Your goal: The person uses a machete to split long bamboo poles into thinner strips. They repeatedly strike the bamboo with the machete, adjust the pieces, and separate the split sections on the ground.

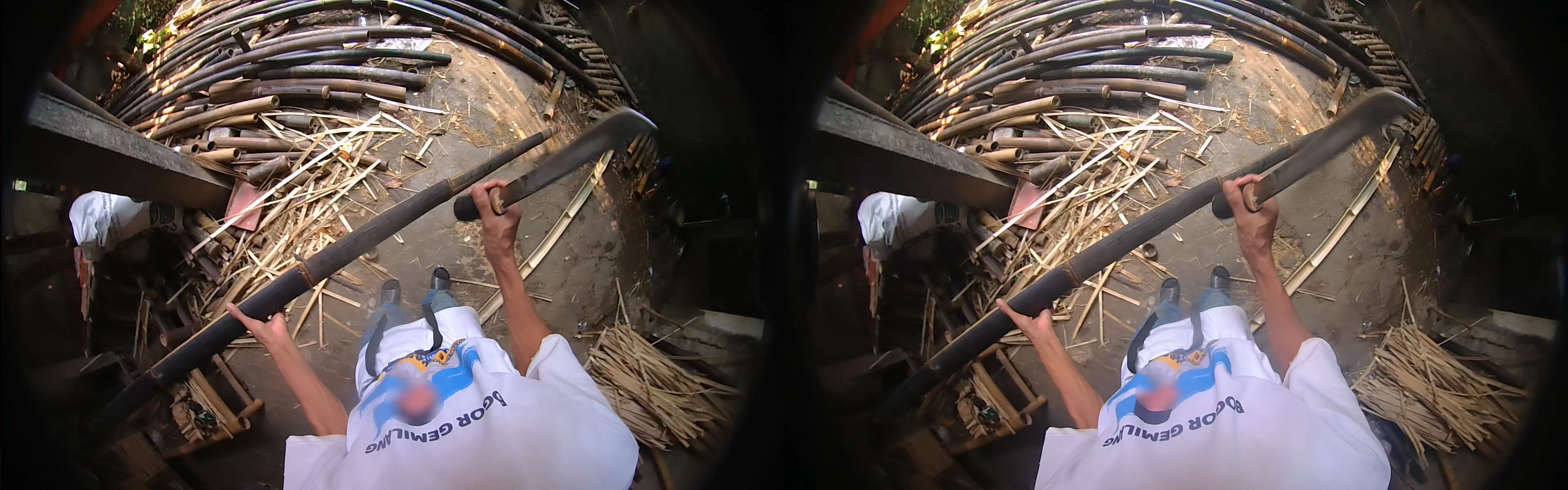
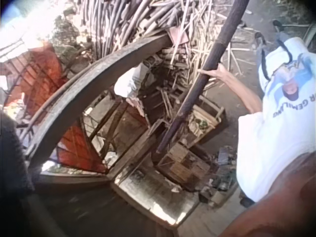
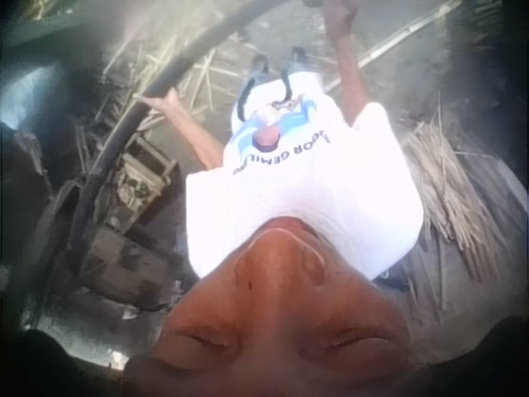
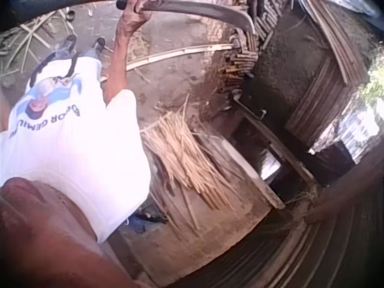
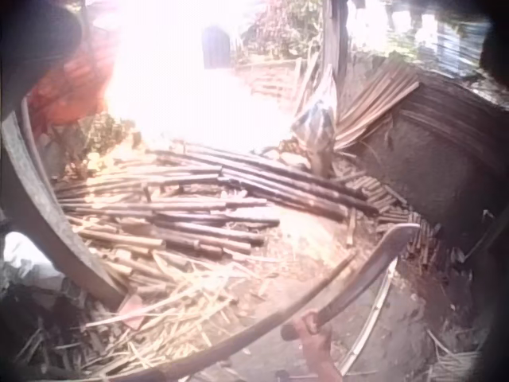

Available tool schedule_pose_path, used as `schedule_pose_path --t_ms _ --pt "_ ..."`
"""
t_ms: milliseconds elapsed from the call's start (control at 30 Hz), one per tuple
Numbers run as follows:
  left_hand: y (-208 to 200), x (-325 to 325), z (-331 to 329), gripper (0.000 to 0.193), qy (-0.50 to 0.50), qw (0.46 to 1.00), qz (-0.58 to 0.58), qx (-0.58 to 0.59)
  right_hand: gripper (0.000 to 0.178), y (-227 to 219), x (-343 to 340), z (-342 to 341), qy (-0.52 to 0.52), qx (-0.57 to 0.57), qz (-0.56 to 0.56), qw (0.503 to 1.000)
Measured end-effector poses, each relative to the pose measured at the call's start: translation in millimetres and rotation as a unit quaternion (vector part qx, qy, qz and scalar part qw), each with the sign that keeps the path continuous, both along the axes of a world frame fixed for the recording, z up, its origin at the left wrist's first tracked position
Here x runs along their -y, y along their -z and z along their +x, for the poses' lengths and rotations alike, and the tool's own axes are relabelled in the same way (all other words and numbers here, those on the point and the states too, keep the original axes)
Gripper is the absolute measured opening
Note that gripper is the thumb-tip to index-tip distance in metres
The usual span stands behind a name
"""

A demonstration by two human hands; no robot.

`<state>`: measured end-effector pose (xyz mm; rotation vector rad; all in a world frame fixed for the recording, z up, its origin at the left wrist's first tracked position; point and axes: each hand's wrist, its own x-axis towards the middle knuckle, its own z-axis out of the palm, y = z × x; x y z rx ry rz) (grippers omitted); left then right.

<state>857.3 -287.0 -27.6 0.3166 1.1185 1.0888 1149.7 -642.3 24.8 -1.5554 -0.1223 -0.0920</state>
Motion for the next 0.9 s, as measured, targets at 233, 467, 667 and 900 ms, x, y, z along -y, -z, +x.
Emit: schedule_pose_path --t_ms 233,467,667,900 --pt "9 7 -21 0.095 0.018 0.997 -0.065 -0.029 0.018 -30 -21 29 0.088 0.117 0.193 0.970" --pt "-9 29 -12 0.095 0.065 0.996 -0.045 -0.028 0.016 142 -59 12 0.175 0.004 0.039 0.984" --pt "0 48 -4 0.097 0.051 0.996 0.002 -0.073 0.012 68 -53 48 0.223 0.081 0.201 0.950" --pt "46 47 -16 0.096 0.124 0.989 0.029 0.074 0.020 159 -40 29 0.140 -0.046 -0.017 0.989"
